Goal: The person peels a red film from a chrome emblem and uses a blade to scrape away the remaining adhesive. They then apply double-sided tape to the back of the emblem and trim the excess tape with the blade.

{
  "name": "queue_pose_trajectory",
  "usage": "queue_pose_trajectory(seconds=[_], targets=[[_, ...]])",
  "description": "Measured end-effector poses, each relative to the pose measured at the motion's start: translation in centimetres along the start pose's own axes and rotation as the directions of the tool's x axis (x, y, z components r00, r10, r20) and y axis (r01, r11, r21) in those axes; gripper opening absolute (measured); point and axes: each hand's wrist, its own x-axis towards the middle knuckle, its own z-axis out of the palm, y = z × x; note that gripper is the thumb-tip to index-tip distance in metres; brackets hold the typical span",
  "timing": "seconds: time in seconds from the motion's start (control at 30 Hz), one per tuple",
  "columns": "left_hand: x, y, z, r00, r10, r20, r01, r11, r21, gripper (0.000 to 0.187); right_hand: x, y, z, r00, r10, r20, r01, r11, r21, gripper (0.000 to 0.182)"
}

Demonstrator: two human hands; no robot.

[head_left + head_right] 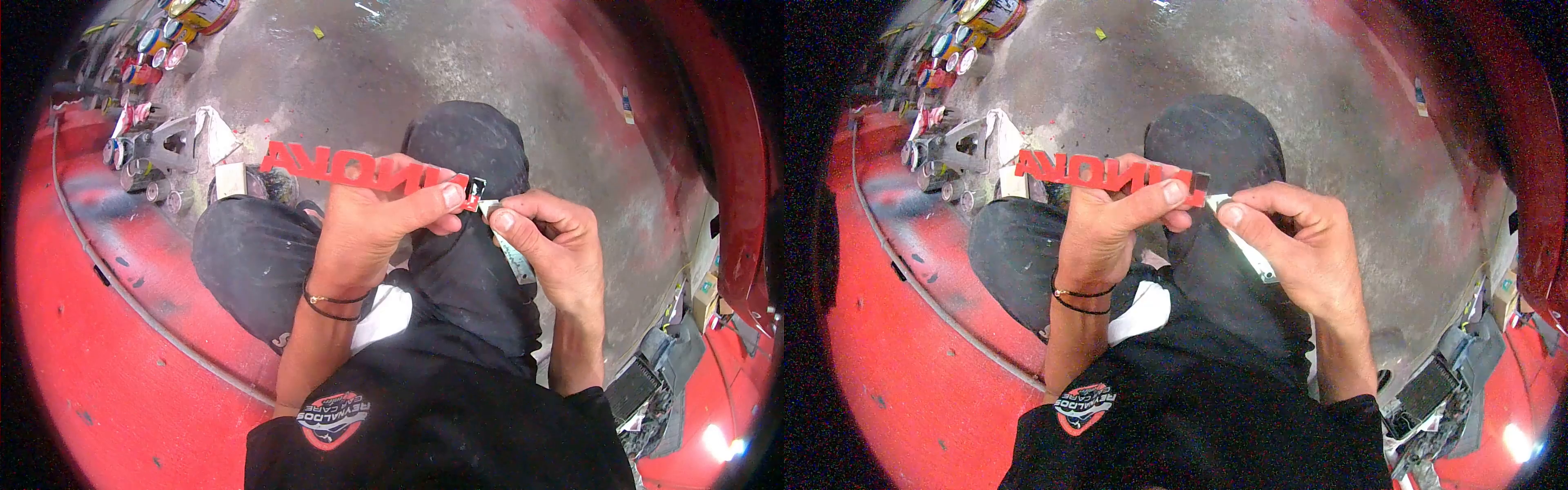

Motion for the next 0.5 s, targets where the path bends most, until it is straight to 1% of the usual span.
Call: queue_pose_trajectory(seconds=[0.23,0.33,0.43,0.5], targets=[[-0.2,0.2,0.1,1.0,0.006,0.001,-0.006,0.999,0.041,0.023,-0.3,0.3,0.4,0.991,-0.124,-0.04,0.119,0.987,-0.111,0.012],[-0.3,0.0,0.2,1.0,0.029,0.01,-0.029,0.999,0.035,0.021,-0.7,0.4,0.6,0.994,-0.08,-0.072,0.074,0.994,-0.08,0.012],[-0.5,-0.5,0.3,0.999,0.043,0.011,-0.043,0.999,0.004,0.02,-0.6,-0.8,0.4,0.998,0.054,-0.045,-0.055,0.998,-0.026,0.013],[-0.5,-0.4,0.2,0.998,0.047,0.028,-0.047,0.999,0.009,0.02,-0.6,-0.8,0.4,0.997,0.053,-0.049,-0.055,0.998,-0.032,0.012]])
